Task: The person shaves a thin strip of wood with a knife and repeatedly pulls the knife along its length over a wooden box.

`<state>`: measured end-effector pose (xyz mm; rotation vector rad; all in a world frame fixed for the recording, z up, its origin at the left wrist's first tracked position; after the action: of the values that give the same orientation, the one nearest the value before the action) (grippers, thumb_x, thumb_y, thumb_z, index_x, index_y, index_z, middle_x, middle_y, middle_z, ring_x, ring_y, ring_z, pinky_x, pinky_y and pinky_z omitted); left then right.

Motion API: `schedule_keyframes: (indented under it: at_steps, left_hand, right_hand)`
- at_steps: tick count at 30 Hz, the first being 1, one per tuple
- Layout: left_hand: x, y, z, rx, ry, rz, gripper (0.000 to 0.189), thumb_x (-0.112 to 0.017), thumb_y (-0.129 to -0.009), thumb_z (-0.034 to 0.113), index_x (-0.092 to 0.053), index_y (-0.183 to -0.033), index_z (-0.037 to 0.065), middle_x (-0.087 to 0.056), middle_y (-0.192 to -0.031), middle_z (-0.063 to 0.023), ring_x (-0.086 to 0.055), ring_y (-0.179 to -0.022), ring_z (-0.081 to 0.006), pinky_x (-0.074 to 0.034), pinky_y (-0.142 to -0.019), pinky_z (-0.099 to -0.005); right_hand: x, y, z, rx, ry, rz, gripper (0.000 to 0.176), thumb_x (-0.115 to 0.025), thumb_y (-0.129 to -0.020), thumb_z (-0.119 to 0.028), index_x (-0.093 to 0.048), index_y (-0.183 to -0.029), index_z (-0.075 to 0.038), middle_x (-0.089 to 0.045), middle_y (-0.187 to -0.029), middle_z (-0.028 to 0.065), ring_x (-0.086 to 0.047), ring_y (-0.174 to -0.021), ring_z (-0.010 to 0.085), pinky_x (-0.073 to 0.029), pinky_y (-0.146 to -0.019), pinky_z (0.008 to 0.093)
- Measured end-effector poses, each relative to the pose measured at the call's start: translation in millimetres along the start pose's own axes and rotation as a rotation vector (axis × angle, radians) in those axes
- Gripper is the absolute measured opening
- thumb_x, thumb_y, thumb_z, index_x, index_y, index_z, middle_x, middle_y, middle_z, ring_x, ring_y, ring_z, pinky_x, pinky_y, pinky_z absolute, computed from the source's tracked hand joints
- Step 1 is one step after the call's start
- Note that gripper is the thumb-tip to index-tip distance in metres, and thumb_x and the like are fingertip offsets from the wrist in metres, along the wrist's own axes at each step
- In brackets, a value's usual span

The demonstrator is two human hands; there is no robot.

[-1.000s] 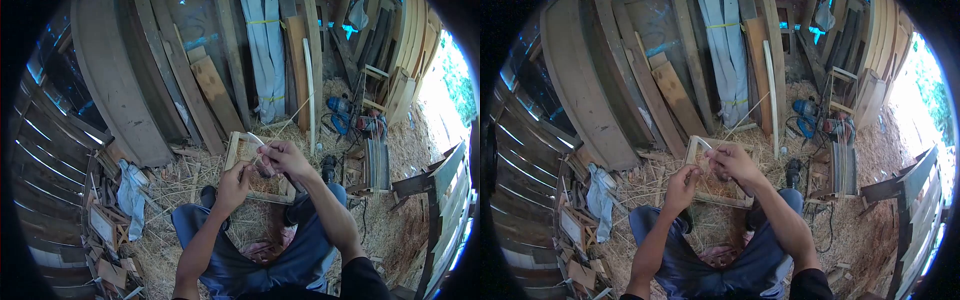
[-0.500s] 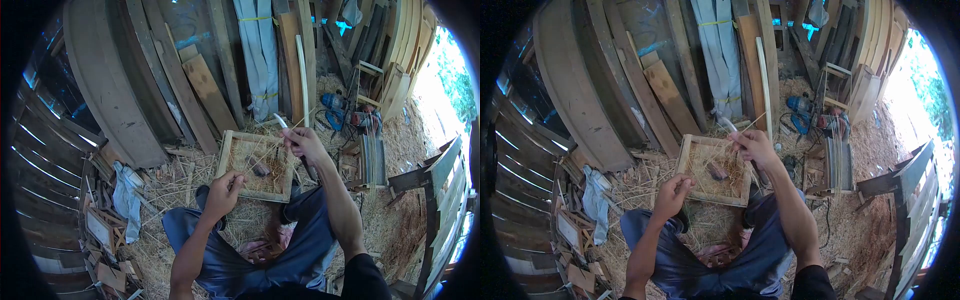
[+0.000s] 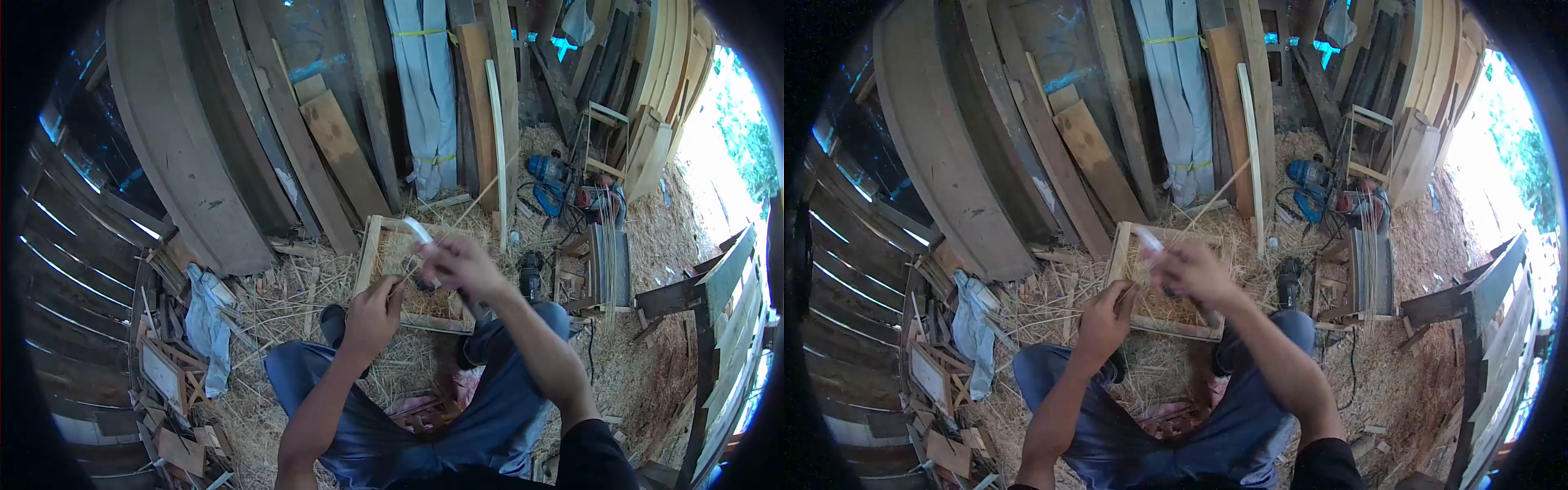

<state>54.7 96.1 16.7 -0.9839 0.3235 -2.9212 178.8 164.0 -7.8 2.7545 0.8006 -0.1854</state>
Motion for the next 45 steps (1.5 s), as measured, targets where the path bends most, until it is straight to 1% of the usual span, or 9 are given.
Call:
schedule_keyframes:
  at_steps: [2, 17, 27, 29, 32, 35, 38, 40, 45]
  left_hand:
    - [9, 0, 9, -0.156, -0.089, 0.174, 0.014, -0.058, -0.088, 0.008, -0.057, -0.1, 0.002, -0.063, -0.086, -0.0196, -0.063, -0.074, -0.0371, -0.05, -0.063, -0.0404]
    - [15, 13, 29, -0.397, -0.307, 0.195, 0.011, -0.061, -0.086, 0.005, -0.058, -0.096, 0.004, -0.064, -0.081, -0.0117, -0.065, -0.066, -0.0285, -0.053, -0.056, -0.0353]
    - [39, 22, 4, -0.31, -0.278, 0.159, 0.011, -0.058, -0.088, 0.006, -0.062, -0.099, 0.006, -0.065, -0.079, -0.0128, -0.065, -0.066, -0.0271, -0.052, -0.056, -0.0343]
    - [48, 19, -23, -0.094, -0.155, 0.117, 0.011, -0.057, -0.09, 0.008, -0.061, -0.099, 0.004, -0.065, -0.078, -0.0135, -0.065, -0.065, -0.027, -0.05, -0.056, -0.0342]
    - [58, 13, -27, -0.081, -0.095, 0.226, 0.011, -0.057, -0.091, 0.01, -0.061, -0.097, 0.001, -0.064, -0.077, -0.0143, -0.065, -0.064, -0.0269, -0.048, -0.056, -0.0334]
    - [45, 2, -28, -0.005, -0.024, 0.229, 0.011, -0.057, -0.091, 0.01, -0.061, -0.096, 0.001, -0.064, -0.077, -0.0151, -0.064, -0.064, -0.0281, -0.048, -0.056, -0.0331]
    - [34, -4, -9, 0.015, 0.069, 0.201, 0.012, -0.056, -0.093, 0.01, -0.06, -0.094, 0.0, -0.065, -0.076, -0.0149, -0.065, -0.069, -0.024, -0.048, -0.063, -0.0324]
    - [25, -6, -2, -0.063, 0.081, 0.189, 0.012, -0.056, -0.092, 0.01, -0.06, -0.096, 0.0, -0.065, -0.077, -0.0166, -0.065, -0.068, -0.0307, -0.048, -0.061, -0.0359]
    - [20, -5, 7, -0.122, 0.088, 0.155, 0.013, -0.054, -0.094, 0.011, -0.06, -0.096, 0.0, -0.066, -0.077, -0.0118, -0.064, -0.065, -0.0176, -0.047, -0.062, -0.0286]
  right_hand:
    - [-24, -2, 6, -0.011, -0.065, -0.083, 0.029, -0.05, -0.098, -0.021, -0.06, -0.109, 0.004, -0.058, -0.068, 0.0002, -0.037, -0.047, 0.0016, -0.027, -0.042, 0.0184]
    - [50, -1, -2, -0.053, -0.142, 0.092, 0.033, -0.054, -0.096, -0.026, -0.06, -0.1, 0.005, -0.053, -0.066, -0.0005, -0.031, -0.043, 0.0028, -0.023, -0.04, 0.0191]
    - [133, 11, -6, 0.004, -0.127, 0.307, 0.034, -0.055, -0.096, -0.027, -0.06, -0.103, 0.005, -0.054, -0.07, 0.0002, -0.034, -0.047, 0.0022, -0.026, -0.041, 0.0178]
    - [150, 16, -12, 0.076, -0.108, 0.381, 0.034, -0.053, -0.097, -0.029, -0.06, -0.108, 0.003, -0.051, -0.067, -0.0021, -0.031, -0.046, 0.0033, -0.026, -0.041, 0.0186]
    - [122, 25, -23, 0.08, -0.325, 0.276, 0.032, -0.045, -0.1, -0.023, -0.056, -0.117, 0.002, -0.046, -0.063, -0.0032, -0.032, -0.044, 0.0033, -0.025, -0.04, 0.0182]
    - [54, 17, -24, 0.083, 0.144, 0.095, 0.032, -0.047, -0.099, -0.022, -0.053, -0.126, -0.006, -0.048, -0.063, -0.0036, -0.035, -0.047, 0.0031, -0.027, -0.042, 0.0188]
    - [-15, 13, -29, 0.151, 0.154, -0.05, 0.029, -0.046, -0.099, -0.018, -0.053, -0.126, -0.009, -0.052, -0.067, -0.0021, -0.036, -0.048, 0.0028, -0.029, -0.042, 0.0197]
    - [-35, 3, -9, 0.136, -0.003, -0.195, 0.028, -0.047, -0.099, -0.016, -0.055, -0.121, -0.003, -0.057, -0.073, -0.0003, -0.037, -0.049, 0.003, -0.031, -0.043, 0.0199]
    - [2, -8, -11, 0.104, -0.066, -0.049, 0.029, -0.048, -0.099, -0.02, -0.058, -0.112, 0.004, -0.058, -0.074, 0.0016, -0.037, -0.049, 0.0029, -0.03, -0.043, 0.0191]
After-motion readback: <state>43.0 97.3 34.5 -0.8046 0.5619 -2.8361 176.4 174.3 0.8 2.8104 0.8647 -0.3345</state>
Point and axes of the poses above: each hand's wrist, its own y-axis away from the middle knuckle, its own x-axis out of the back of the hand, z = x × y, the point moved 10 cm from there along -y, towards the middle knuckle
